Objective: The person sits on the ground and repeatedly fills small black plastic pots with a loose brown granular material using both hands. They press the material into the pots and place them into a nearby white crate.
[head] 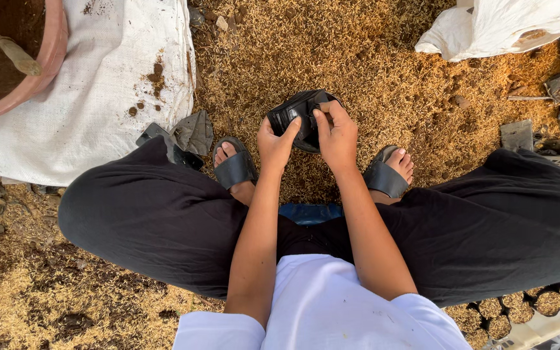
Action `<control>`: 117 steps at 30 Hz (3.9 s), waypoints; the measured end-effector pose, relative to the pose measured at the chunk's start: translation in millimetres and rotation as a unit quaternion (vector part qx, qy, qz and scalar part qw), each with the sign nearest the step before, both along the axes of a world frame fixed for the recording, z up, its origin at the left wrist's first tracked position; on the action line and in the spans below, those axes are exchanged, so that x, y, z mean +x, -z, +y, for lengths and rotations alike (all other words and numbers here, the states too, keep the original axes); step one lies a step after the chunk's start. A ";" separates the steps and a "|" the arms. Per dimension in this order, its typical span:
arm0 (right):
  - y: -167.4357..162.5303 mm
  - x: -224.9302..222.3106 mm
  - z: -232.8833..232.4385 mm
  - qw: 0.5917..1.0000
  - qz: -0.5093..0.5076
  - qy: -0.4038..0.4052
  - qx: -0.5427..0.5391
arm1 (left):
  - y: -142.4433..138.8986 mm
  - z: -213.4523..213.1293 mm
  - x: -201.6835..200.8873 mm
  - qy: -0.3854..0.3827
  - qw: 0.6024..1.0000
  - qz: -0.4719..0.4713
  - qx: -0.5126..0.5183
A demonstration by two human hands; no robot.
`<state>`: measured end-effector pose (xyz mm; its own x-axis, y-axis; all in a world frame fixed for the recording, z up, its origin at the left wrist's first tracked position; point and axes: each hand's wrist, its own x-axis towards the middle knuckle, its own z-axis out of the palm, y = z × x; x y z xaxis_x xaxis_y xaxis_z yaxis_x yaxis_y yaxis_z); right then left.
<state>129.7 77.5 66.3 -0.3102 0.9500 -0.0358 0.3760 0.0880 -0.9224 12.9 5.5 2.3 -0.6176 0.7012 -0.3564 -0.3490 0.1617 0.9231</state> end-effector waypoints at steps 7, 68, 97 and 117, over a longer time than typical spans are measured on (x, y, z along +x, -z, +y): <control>-9.2 -2.5 -6.5 0.986 -0.060 -0.066 0.139 | 4.3 -0.1 5.4 -0.037 0.999 0.011 0.015; -18.9 -1.4 -10.3 0.983 -0.038 -0.101 0.149 | 4.3 -4.8 -12.3 -0.001 0.968 -0.193 0.160; 0.0 43.3 72.8 0.987 -0.065 0.144 -0.035 | -2.7 -17.4 -25.1 -0.124 0.992 0.030 0.022; -20.4 1.3 -12.0 0.985 -0.048 -0.083 0.141 | 1.8 -7.1 -11.6 -0.006 0.969 -0.175 0.177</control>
